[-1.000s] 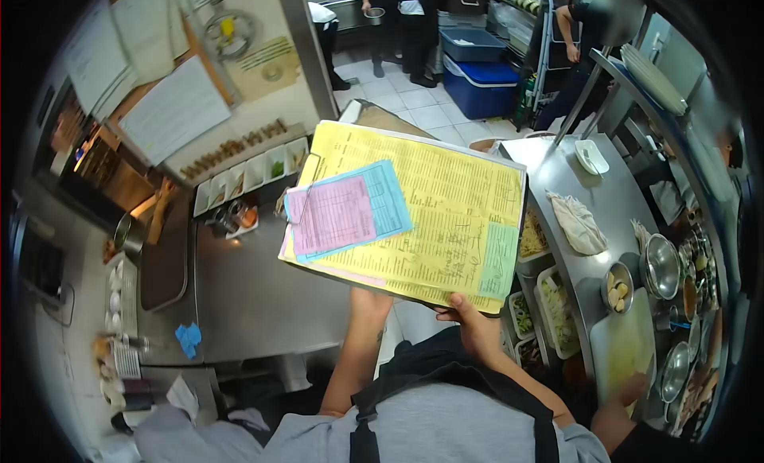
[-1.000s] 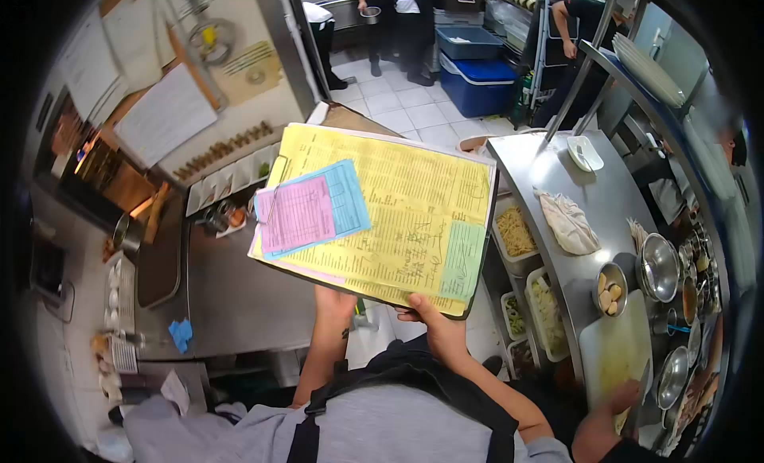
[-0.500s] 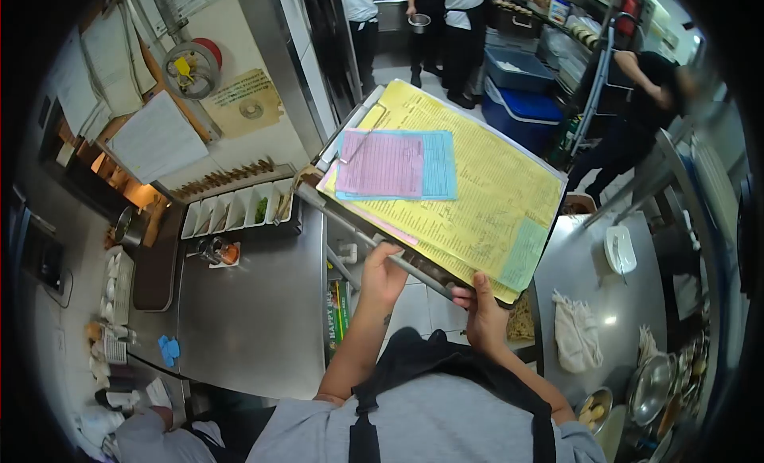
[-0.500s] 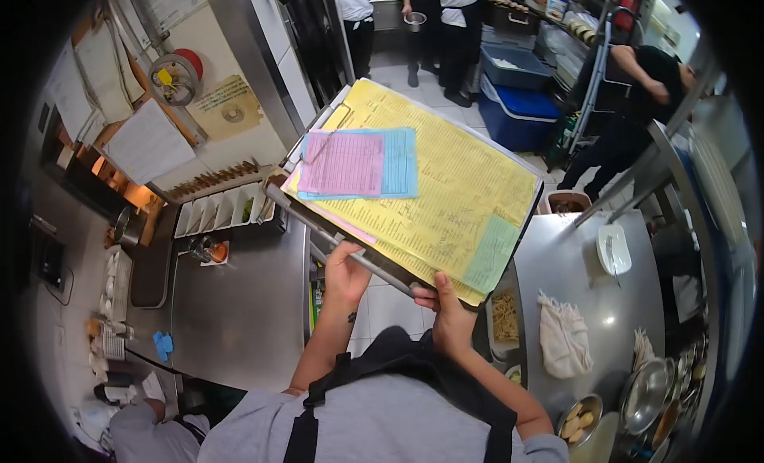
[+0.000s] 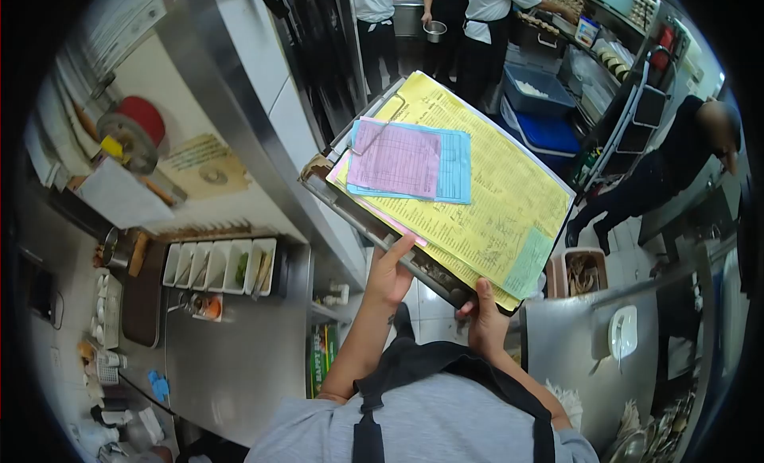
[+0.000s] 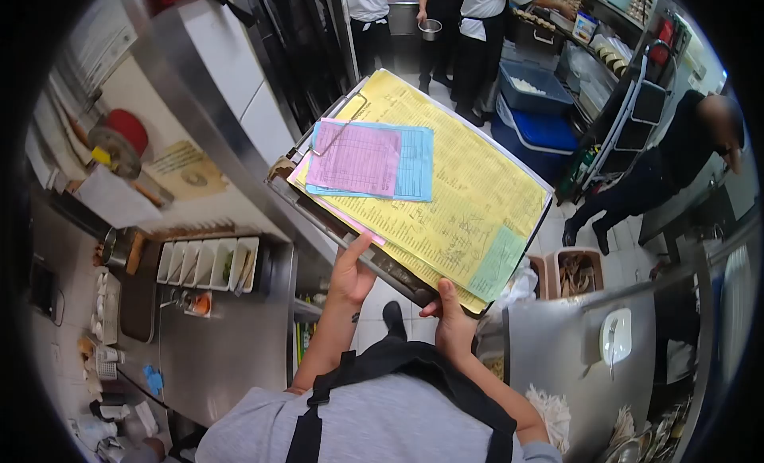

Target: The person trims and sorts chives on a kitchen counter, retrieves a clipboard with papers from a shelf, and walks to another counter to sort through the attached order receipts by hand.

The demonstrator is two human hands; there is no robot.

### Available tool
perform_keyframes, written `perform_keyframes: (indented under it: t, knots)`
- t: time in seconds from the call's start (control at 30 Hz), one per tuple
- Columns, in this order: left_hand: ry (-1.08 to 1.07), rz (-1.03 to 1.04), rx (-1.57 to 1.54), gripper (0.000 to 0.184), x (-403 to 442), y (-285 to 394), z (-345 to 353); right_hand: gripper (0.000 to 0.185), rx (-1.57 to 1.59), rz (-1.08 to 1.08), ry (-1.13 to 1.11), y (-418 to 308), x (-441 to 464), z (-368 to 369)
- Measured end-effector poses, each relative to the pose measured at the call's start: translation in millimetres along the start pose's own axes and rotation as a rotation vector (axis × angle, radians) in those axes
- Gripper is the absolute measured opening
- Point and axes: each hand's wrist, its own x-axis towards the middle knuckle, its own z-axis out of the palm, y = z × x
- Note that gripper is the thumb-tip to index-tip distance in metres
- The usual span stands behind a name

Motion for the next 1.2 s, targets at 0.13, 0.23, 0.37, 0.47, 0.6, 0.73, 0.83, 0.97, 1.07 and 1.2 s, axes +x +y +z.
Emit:
perform_keyframes:
  t: [0.13,0.23,0.37,0.47,0.6,0.73,0.83,0.97,1.07,1.2]
  knots:
    - [-0.046,0.004,-0.034,0.051,74.0,6.0,-7.6,0.028,-0.179,0.077,-0.212,-7.7,48.4,8.2]
    - [-0.012,-0.031,0.000,0.050,122.2,21.1,-14.9,0.030,-0.387,0.165,-0.678,-24.3,78.7,5.1]
    - [-0.028,-0.106,0.024,0.047,155.4,41.1,-21.8,0.031,-0.375,0.425,-0.688,-18.3,109.3,-22.7]
    - [-0.018,-0.096,0.098,0.053,171.3,48.0,-17.1,0.034,-0.569,0.348,-0.549,2.7,159.8,-68.5]
    - [-0.060,-0.186,-0.007,0.043,200.4,64.9,-13.8,0.045,-0.388,0.263,-0.032,25.5,228.6,-93.5]
    - [-0.111,-0.190,0.020,0.042,239.6,72.0,-23.4,0.049,0.022,0.291,-0.195,5.4,295.5,-86.2]
    - [-0.117,-0.172,0.006,0.041,262.7,71.3,-17.4,0.059,0.156,0.272,-0.377,-34.4,334.9,-39.0]
    - [-0.027,-0.088,0.003,0.044,287.2,59.5,6.9,0.070,0.184,0.178,-0.602,-73.5,370.5,14.8]
    - [-0.070,-0.118,0.045,0.046,321.1,43.2,6.5,0.074,-0.012,0.138,-0.713,-107.4,411.4,36.5]
    - [0.003,-0.068,0.096,0.044,333.8,37.0,21.9,0.072,-0.281,0.178,-0.654,-95.4,450.1,34.2]
